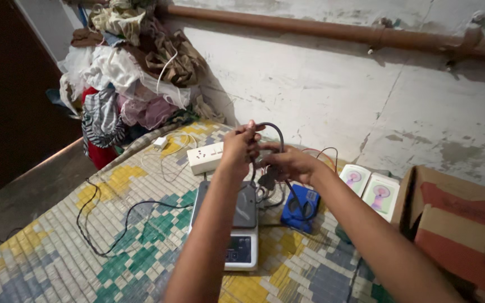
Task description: The person places a digital scale on a bed, plugs it into a power strip, and observes the display. They then unplug the scale, coil the power cord, and pack the scale and cord into a cardboard box. Finally, they place two small product boxes into the same box.
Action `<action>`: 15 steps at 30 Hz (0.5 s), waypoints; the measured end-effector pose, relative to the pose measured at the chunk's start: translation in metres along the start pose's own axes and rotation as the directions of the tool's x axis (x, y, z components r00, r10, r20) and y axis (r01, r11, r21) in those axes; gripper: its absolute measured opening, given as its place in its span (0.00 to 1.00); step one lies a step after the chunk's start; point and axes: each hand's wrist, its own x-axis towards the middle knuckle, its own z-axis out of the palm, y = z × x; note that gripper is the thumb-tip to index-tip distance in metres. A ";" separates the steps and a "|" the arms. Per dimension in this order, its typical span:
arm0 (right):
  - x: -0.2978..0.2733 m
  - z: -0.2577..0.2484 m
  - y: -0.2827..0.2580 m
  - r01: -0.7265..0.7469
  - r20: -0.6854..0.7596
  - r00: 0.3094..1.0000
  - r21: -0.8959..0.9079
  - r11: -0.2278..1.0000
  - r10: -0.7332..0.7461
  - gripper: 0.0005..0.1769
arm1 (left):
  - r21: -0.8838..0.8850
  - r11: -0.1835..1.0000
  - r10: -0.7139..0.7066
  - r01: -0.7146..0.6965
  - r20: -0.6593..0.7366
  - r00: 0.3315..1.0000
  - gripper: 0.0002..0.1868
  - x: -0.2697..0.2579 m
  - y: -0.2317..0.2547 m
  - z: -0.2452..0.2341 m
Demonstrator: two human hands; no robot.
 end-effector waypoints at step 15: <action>-0.049 -0.034 -0.189 0.675 -0.314 0.729 0.190 0.713 -0.608 0.21 | 0.083 0.951 0.281 -0.297 0.163 0.946 0.13 0.048 0.063 0.157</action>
